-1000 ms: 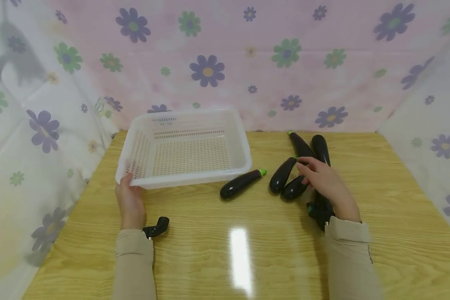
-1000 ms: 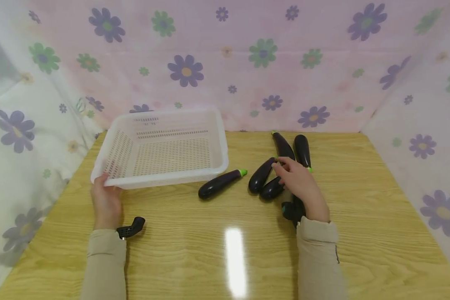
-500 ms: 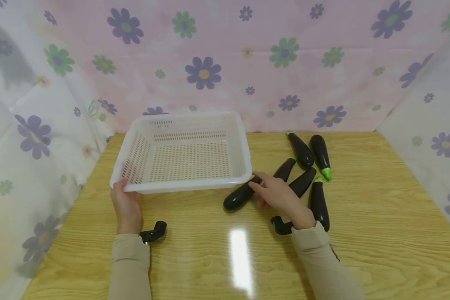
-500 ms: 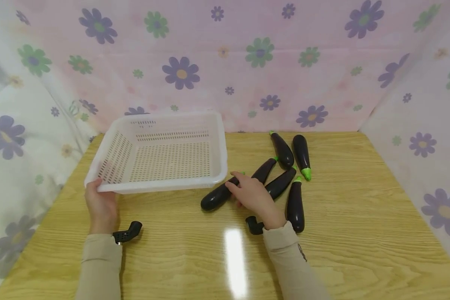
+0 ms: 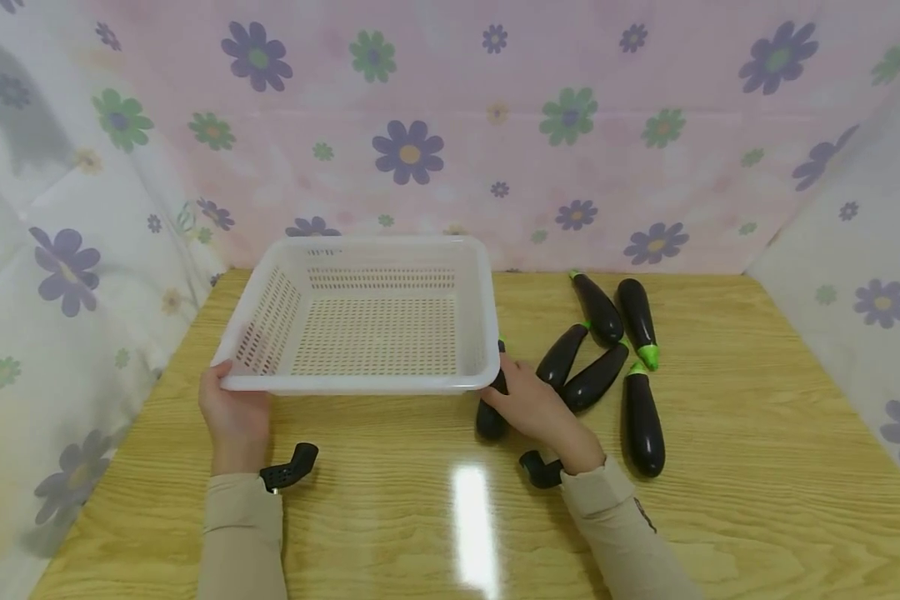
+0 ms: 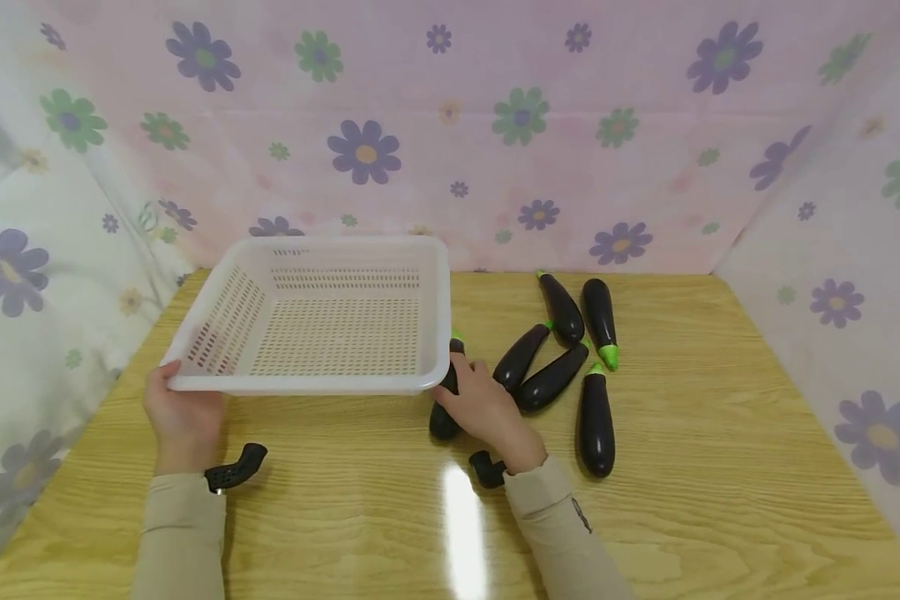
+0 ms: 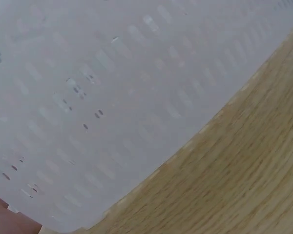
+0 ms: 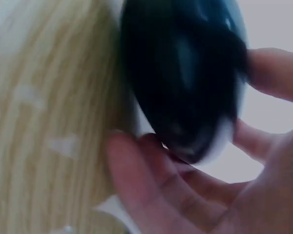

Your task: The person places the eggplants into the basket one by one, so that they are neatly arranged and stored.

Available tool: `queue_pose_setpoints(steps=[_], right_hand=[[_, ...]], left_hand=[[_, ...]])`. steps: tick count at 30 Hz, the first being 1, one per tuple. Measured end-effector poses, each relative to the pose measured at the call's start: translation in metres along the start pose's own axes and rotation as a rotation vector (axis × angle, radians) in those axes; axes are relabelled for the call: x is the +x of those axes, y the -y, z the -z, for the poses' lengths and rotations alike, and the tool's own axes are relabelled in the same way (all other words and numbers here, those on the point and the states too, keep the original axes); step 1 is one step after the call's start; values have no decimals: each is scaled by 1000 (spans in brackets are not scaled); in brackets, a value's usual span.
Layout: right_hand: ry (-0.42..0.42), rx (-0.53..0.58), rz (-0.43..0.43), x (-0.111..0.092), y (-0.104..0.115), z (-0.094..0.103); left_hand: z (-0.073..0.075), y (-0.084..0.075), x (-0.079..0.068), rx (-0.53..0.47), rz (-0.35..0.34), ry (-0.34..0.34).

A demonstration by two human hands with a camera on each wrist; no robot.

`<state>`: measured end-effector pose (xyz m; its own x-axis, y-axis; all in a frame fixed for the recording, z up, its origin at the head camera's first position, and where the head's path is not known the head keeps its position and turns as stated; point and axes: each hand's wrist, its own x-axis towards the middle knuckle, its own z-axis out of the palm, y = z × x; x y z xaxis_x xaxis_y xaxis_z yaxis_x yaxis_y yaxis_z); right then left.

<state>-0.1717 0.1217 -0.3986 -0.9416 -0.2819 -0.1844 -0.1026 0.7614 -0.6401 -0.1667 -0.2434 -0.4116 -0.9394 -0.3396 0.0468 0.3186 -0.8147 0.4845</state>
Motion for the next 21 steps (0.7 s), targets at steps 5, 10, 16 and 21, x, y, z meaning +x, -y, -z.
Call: queue_pose_setpoints(steps=[5,10,16,21], right_hand=[[-90,51,-39,4,0,4],[-154,131,5,4,-4,15],[-222,229,-18,3,-9,25],[-248,402,-65,2,-10,29]], left_hand=[[5,-7,0,-24,78,18],[8,-11,-1,-16,99,29],[7,-13,2,1,103,51],[7,-13,3,34,119,82]])
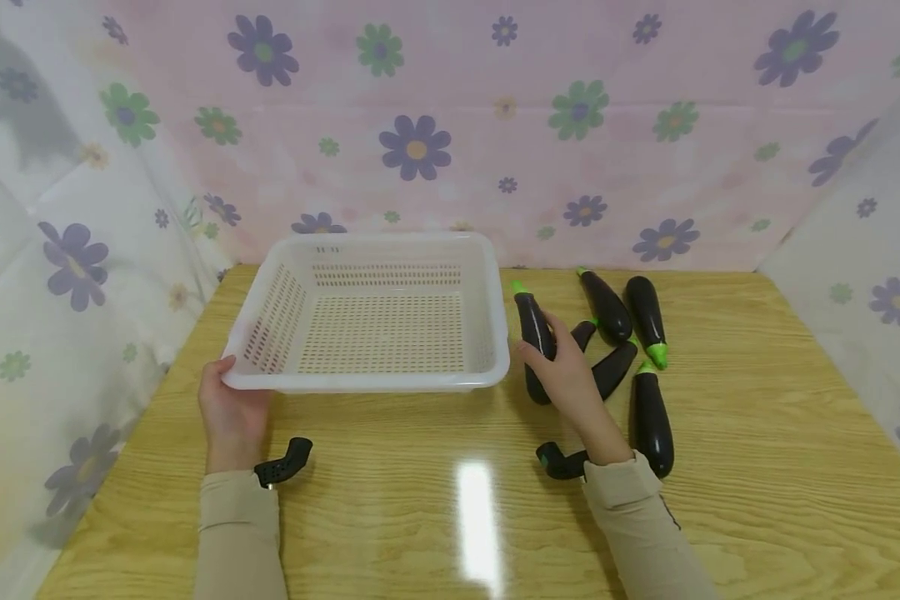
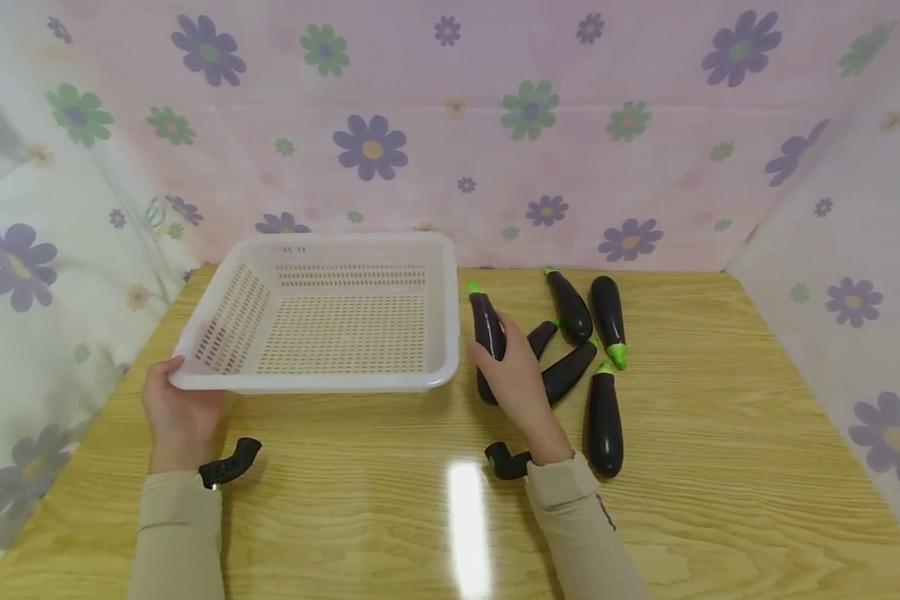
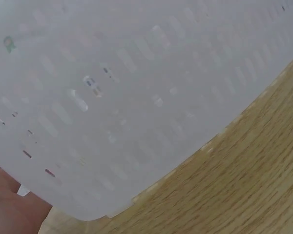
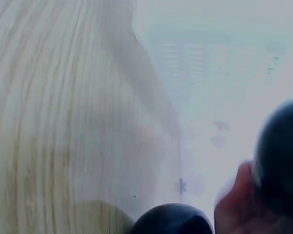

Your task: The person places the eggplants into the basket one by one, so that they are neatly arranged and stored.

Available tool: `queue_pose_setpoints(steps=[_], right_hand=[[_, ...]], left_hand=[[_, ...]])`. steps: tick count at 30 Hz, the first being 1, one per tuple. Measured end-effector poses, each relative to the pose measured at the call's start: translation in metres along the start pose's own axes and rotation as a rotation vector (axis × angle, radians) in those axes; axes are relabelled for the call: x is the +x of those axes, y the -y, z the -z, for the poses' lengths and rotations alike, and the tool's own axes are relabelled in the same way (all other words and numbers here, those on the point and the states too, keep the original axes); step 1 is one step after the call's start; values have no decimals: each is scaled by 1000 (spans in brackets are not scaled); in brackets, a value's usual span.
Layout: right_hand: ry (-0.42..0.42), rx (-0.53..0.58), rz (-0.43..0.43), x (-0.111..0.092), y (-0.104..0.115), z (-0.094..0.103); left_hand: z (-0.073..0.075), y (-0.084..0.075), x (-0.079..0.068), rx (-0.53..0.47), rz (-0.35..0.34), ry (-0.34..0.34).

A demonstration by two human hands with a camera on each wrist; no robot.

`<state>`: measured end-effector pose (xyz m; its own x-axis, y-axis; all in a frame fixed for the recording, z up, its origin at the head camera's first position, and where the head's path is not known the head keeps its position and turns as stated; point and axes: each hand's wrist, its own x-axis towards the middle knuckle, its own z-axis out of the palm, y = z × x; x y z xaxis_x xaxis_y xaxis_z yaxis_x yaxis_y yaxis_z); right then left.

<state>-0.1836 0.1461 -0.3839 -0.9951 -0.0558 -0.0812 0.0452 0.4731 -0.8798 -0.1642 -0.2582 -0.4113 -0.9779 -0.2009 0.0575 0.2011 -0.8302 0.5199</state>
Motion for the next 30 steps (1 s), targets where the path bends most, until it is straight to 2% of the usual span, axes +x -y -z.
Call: queue_pose_setpoints(steps=[6,8,10,13,17,22,30], right_hand=[[-19,232,-4,-6,20,6],[-33,258,19,-8,26,9],[-42,259,34,-7,26,11],[-50,196,70,-2,21,14],[-59,140,87,7,21,16],[-44,294,53,10,33,18],[-84,520,162,8,45,17]], left_hand=[[-1,-6,-2,82,32,105],[0,-8,-3,108,39,133],[2,-9,-4,140,52,156],[5,-9,-4,222,66,162],[3,-5,-4,255,76,181],[1,-4,-6,239,60,205],[0,-5,-8,256,48,216]])
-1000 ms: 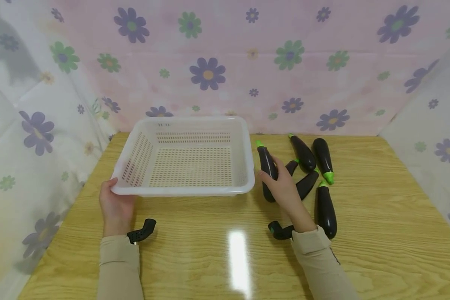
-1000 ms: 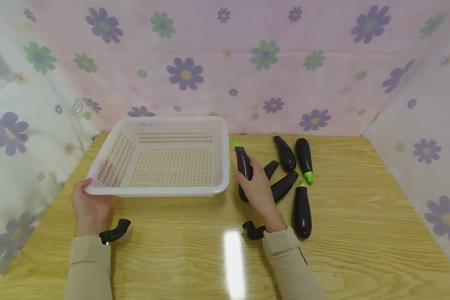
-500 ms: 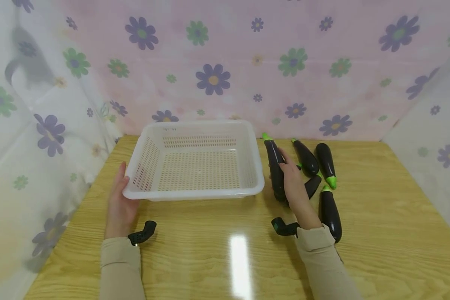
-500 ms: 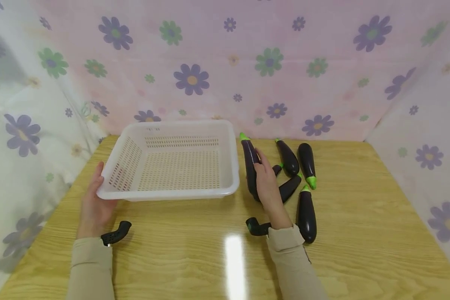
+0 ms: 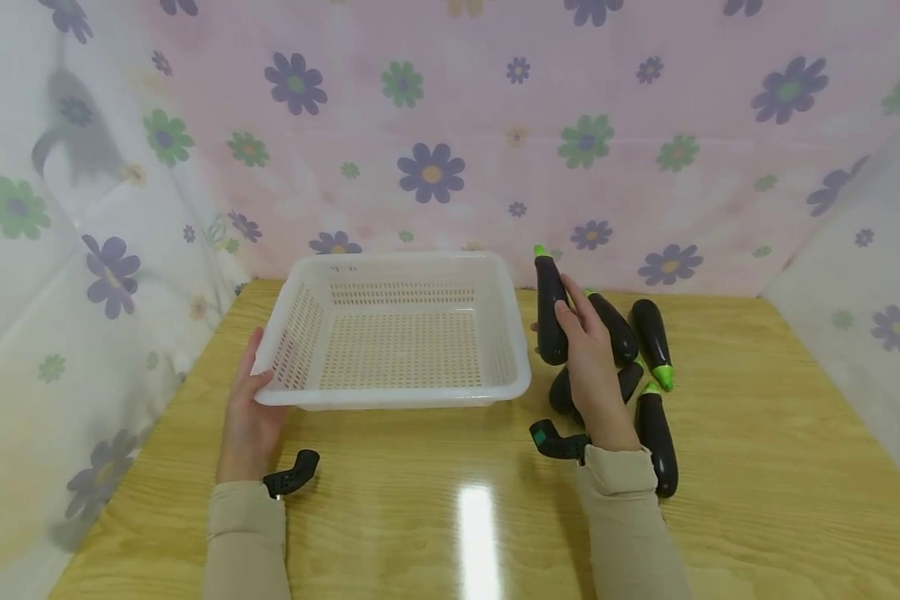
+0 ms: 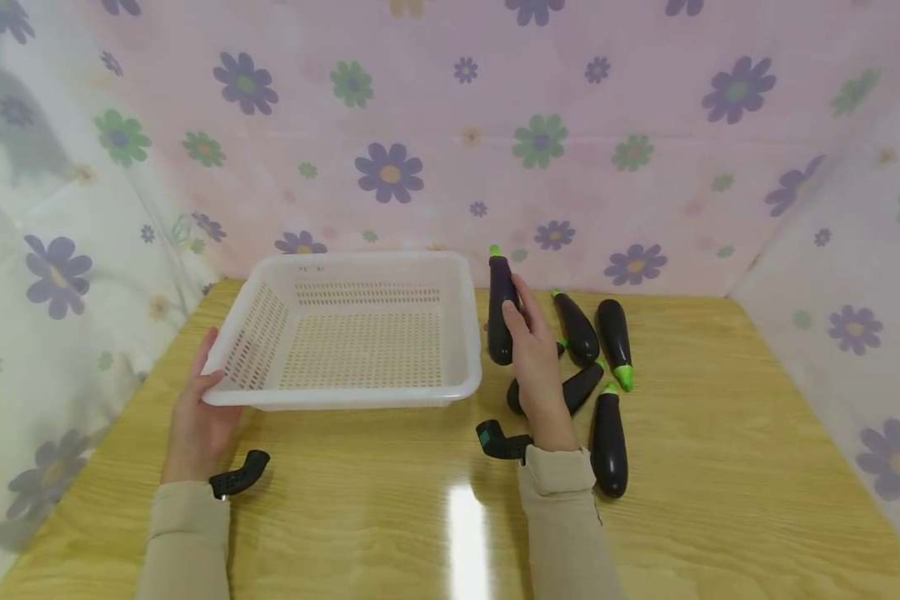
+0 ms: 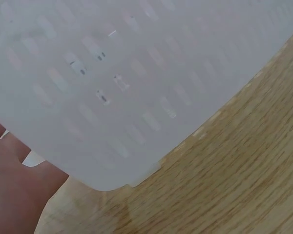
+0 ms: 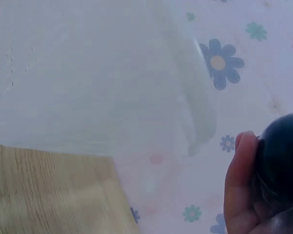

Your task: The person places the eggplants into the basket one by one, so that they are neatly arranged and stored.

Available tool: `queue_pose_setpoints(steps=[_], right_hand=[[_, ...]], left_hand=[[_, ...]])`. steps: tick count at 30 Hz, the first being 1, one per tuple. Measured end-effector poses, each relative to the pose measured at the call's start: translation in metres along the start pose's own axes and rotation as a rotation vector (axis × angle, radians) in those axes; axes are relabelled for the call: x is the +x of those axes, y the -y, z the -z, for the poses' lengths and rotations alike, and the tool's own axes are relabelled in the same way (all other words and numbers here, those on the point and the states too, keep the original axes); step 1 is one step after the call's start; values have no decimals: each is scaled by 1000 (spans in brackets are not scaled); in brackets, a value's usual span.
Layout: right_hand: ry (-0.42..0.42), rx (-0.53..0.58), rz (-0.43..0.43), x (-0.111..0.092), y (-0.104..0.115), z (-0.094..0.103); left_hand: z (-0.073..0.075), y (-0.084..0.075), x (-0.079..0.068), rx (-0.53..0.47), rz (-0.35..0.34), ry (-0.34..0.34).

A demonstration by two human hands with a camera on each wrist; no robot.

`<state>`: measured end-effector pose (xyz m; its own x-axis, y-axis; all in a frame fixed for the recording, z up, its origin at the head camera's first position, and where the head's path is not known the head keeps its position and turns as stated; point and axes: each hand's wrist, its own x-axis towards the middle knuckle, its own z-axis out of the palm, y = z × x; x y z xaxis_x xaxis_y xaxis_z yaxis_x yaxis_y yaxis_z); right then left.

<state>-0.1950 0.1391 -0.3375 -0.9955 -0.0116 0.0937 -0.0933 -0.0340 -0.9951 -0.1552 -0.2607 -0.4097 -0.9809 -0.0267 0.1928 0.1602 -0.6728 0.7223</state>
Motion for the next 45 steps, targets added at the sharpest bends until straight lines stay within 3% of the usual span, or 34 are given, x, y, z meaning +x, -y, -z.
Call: queue_pose_setpoints(steps=[5,13,18,26,32,36,45], right_hand=[[8,24,37,-2,5,-10],[52,-301,107,-3,10,-34],[37,-406,125,-4,12,-43],[99,-538,258,-2,1,-64],[20,-582,282,5,-11,-76],[-8,-674,279,8,-14,-77],[125,-910,304,9,-14,-80]], left_hand=[[1,-1,-1,32,-36,6],[3,-7,2,18,-55,42],[3,-9,4,32,-64,47],[5,-7,2,50,-46,30],[6,-5,2,87,-57,6],[5,-2,1,104,-37,-10],[2,1,5,117,-38,-11]])
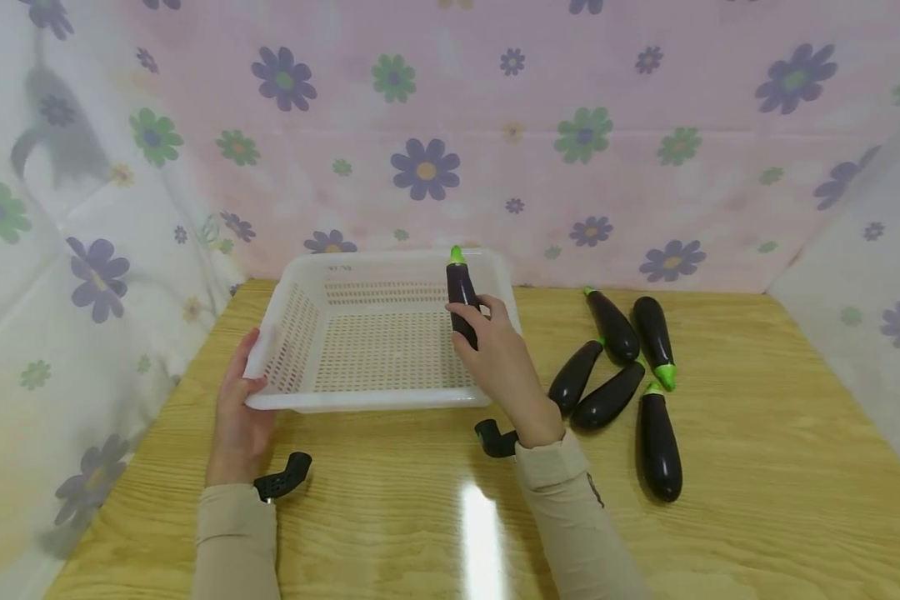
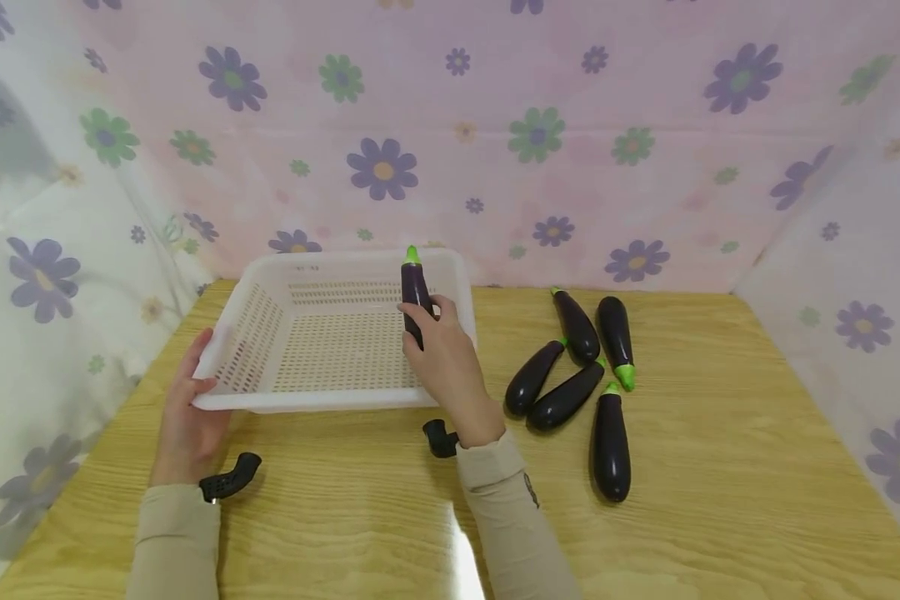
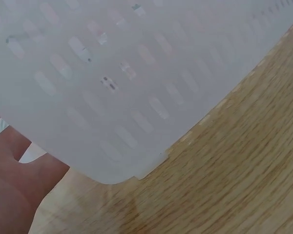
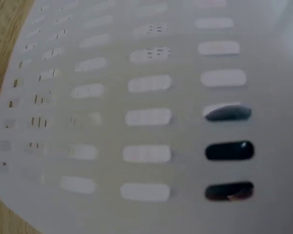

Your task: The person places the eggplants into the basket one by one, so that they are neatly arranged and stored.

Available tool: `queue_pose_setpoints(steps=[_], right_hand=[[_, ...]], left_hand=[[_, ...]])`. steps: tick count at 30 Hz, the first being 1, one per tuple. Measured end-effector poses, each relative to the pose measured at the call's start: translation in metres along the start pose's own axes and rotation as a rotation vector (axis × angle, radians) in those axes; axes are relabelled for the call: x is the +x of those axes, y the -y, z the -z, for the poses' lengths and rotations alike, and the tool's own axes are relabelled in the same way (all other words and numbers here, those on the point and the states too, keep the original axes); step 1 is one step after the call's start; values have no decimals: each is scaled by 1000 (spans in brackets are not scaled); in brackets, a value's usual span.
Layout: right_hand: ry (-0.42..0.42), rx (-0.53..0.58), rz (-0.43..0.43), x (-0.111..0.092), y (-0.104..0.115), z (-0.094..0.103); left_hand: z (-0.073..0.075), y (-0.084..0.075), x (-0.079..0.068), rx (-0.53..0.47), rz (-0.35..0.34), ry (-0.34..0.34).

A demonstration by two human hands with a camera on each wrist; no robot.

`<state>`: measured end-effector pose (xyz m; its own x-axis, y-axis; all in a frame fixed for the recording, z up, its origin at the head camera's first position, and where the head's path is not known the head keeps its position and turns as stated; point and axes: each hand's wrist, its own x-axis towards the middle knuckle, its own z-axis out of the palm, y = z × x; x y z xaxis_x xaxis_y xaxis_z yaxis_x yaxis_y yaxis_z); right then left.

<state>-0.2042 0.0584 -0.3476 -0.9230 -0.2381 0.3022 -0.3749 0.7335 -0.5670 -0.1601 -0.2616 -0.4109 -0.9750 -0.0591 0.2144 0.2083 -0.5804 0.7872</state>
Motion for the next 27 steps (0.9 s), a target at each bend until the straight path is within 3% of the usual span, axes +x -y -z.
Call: queue_pose_setpoints(steps=[7,15,27], right_hand=[[115,-162,35,1,3,-4],[297,-188,-35,6,4,-7],[470,-202,-88,11,5,-12]], left_hand=[[2,1,1,40,-16,-24],[-1,1,2,37,-18,-35],[-3,-1,1,88,-20,-47]])
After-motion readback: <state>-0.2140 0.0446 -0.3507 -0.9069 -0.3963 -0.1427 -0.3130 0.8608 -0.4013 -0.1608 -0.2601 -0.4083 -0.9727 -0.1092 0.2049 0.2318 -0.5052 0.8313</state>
